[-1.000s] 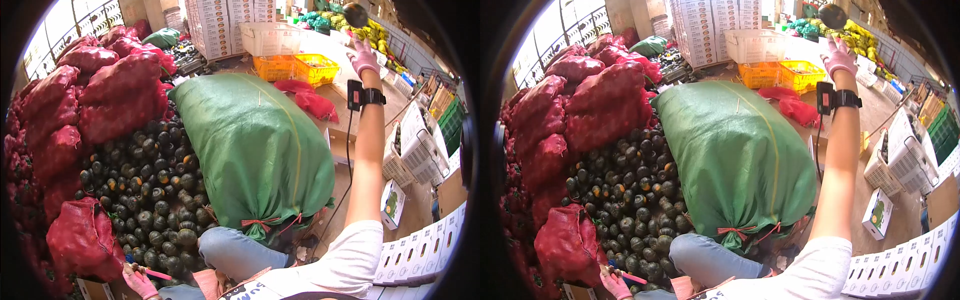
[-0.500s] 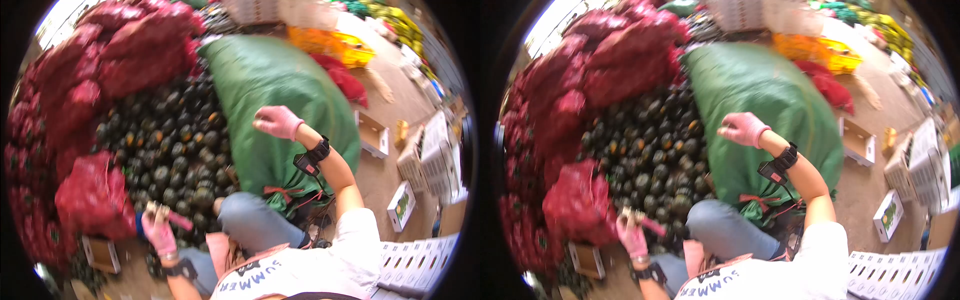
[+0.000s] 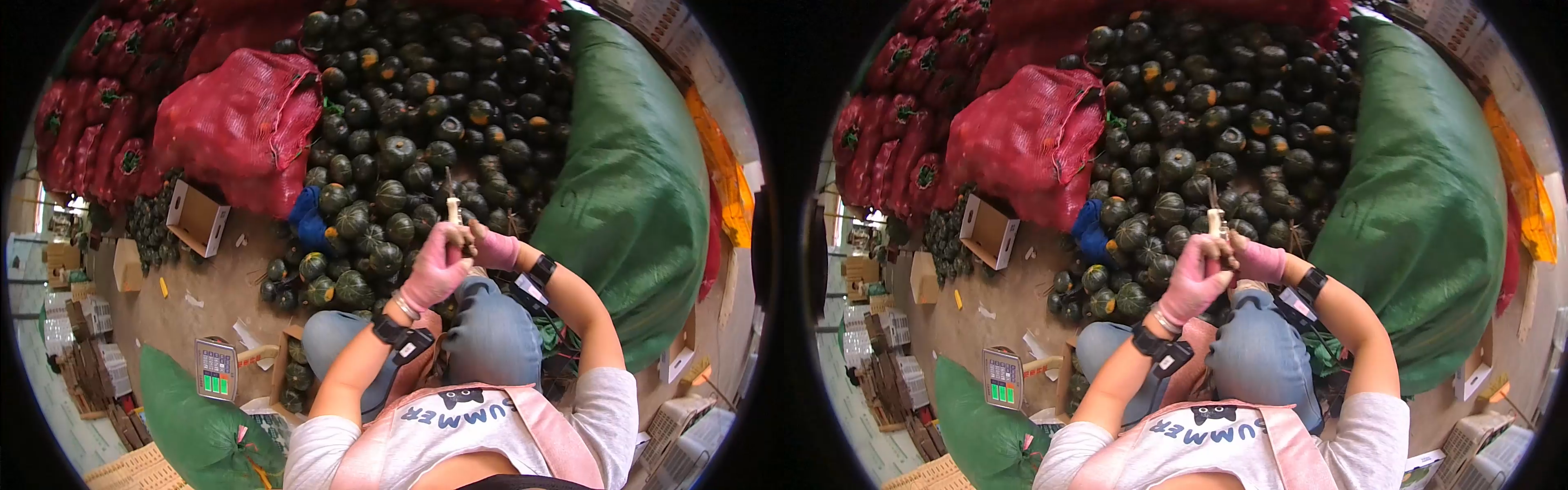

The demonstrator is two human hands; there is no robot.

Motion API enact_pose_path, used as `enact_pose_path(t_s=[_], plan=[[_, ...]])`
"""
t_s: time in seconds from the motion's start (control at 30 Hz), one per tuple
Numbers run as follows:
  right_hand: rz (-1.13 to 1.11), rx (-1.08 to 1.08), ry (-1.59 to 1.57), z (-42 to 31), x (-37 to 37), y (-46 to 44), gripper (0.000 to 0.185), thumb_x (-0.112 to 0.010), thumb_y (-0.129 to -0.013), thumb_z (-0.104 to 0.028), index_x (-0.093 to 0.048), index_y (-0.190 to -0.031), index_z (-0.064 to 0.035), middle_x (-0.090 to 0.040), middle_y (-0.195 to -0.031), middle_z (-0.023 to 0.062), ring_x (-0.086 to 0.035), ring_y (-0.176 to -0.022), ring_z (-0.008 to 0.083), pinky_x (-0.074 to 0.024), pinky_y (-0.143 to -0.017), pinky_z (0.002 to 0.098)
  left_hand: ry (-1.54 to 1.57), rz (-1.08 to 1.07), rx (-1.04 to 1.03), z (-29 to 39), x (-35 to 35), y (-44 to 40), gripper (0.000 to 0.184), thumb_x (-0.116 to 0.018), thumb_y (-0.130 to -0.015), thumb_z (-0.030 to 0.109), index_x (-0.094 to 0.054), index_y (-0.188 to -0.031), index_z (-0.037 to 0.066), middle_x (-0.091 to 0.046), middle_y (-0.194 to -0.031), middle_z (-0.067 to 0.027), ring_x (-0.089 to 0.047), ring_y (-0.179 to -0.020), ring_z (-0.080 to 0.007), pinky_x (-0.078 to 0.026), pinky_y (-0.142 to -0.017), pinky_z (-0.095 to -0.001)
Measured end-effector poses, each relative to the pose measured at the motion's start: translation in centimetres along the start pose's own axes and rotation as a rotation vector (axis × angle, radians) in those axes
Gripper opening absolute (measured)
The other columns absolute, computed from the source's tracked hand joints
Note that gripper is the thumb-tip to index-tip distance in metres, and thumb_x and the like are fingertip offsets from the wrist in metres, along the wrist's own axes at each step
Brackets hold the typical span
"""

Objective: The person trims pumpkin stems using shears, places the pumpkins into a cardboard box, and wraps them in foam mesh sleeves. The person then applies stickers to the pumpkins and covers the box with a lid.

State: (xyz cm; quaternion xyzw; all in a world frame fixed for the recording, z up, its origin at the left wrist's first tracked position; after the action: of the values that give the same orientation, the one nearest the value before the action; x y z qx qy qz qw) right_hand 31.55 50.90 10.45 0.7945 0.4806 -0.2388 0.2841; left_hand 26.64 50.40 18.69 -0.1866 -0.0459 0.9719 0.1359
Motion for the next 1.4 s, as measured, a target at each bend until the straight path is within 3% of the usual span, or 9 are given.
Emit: enact_pose_path(t_s=[0.23, 0.4, 0.43, 0.53, 0.77, 1.03, 1.13, 1.3, 1.4], plan=[[-0.046, 0.205, 0.225, 5.1, 8.6, -1.9, 0.041, -0.057, -0.087, -0.02, -0.047, -0.125, -0.0087, -0.05, -0.119, 0.0031, -0.046, -0.112, 0.0162, -0.0401, -0.094, 0.0318, -0.765, 0.167, 0.008, -6.1, 3.8, -4.0, 0.088, -0.084, -0.056, 0.036, -0.031, -0.119, 0.006, -0.048, -0.104, -0.0145, -0.055, -0.091, -0.0273, -0.048, -0.08, -0.0352], [0.239, 0.113, -0.516, 2.2, 9.3, -2.3, 0.061, -0.068, -0.075, -0.019, -0.04, -0.127, -0.0059, -0.051, -0.118, 0.0092, -0.056, -0.105, 0.0235, -0.0485, -0.087, 0.0412, -0.883, 0.252, -0.232, -7.5, 11.4, -8.9, 0.068, -0.069, -0.077, 0.027, -0.03, -0.126, 0.001, -0.047, -0.108, -0.0135, -0.049, -0.069, -0.0154, -0.047, -0.066, -0.0303], [0.388, 0.16, -0.425, 2.4, 11.5, -1.8, 0.068, -0.071, -0.068, -0.019, -0.039, -0.127, -0.0063, -0.052, -0.115, 0.01, -0.057, -0.102, 0.0254, -0.0508, -0.083, 0.0425, -0.66, 0.389, 0.1, -10.0, 16.0, -9.9, 0.062, -0.065, -0.081, 0.025, -0.03, -0.127, 0.002, -0.047, -0.108, -0.0123, -0.049, -0.073, -0.0148, -0.046, -0.068, -0.0299], [0.593, 0.169, -0.318, 1.8, 14.3, 1.4, 0.073, -0.068, -0.064, -0.015, -0.036, -0.129, -0.0059, -0.051, -0.115, 0.01, -0.058, -0.1, 0.0249, -0.0515, -0.082, 0.0387, -0.917, 0.811, 0.223, -12.6, 27.2, -11.7, 0.08, -0.069, -0.075, 0.042, -0.029, -0.131, 0.0, -0.041, -0.127, -0.0248, -0.048, -0.109, -0.0394, -0.037, -0.097, -0.0436], [0.945, -0.103, 0.368, -2.0, 15.8, 5.9, 0.068, -0.07, -0.055, -0.008, -0.044, -0.117, -0.0056, -0.05, -0.101, 0.0043, -0.05, -0.092, 0.0149, -0.0424, -0.082, 0.0274, -0.397, 0.416, 0.567, -19.0, 31.7, -17.9, 0.039, -0.079, -0.058, 0.016, -0.063, -0.09, -0.001, -0.066, -0.086, -0.0074, -0.061, -0.077, -0.0165, -0.049, -0.076, -0.0303], [1.104, 0.09, 1.254, -5.9, 13.8, 2.9, 0.072, -0.075, -0.048, -0.024, -0.047, -0.111, -0.0048, -0.052, -0.1, 0.0114, -0.05, -0.094, 0.0313, -0.0402, -0.085, 0.0389, 0.037, 0.52, 0.298, -19.0, 28.3, -15.7, 0.047, -0.07, -0.062, -0.004, -0.053, -0.106, 0.0, -0.062, -0.097, -0.0056, -0.06, -0.089, -0.0171, -0.05, -0.082, -0.03], [1.148, 0.103, 1.456, -7.6, 11.9, 2.3, 0.069, -0.076, -0.048, -0.035, -0.048, -0.104, -0.0056, -0.051, -0.095, 0.0098, -0.048, -0.092, 0.0291, -0.0377, -0.081, 0.0398, 0.418, 0.36, 0.175, -15.2, 22.9, -14.0, 0.046, -0.068, -0.071, 0.004, -0.052, -0.115, 0.005, -0.058, -0.109, -0.0068, -0.057, -0.099, -0.0193, -0.049, -0.086, -0.0371], [1.085, 0.23, 1.661, -10.0, 6.9, 0.6, 0.065, -0.075, -0.05, -0.035, -0.048, -0.102, -0.0069, -0.05, -0.095, 0.0082, -0.047, -0.094, 0.0285, -0.0343, -0.084, 0.0405, 1.032, 0.391, 0.154, -11.6, 16.5, -8.7, 0.086, -0.042, -0.074, 0.076, -0.041, -0.134, 0.014, -0.042, -0.135, -0.0134, -0.042, -0.122, -0.0366, -0.036, -0.095, -0.0614], [0.974, 0.335, 1.749, -11.1, 2.4, 0.3, 0.067, -0.075, -0.051, -0.035, -0.047, -0.105, -0.0071, -0.05, -0.096, 0.0081, -0.047, -0.095, 0.0293, -0.0345, -0.083, 0.0419, 1.071, 0.229, 0.11, -5.4, 12.4, -5.9, 0.08, -0.045, -0.078, 0.068, -0.038, -0.136, 0.013, -0.038, -0.138, -0.016, -0.038, -0.125, -0.0396, -0.034, -0.097, -0.0623]])
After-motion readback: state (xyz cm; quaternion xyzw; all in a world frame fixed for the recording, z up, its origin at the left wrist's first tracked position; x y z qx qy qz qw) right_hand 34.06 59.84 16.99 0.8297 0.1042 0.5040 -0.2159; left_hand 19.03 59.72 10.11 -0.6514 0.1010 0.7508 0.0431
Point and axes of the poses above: each hand's wrist, its own y-axis away from the middle knuckle, its own x-axis out of the back of the hand, z = x × y, the point moved 9 cm from there along -y, towards the middle knuckle
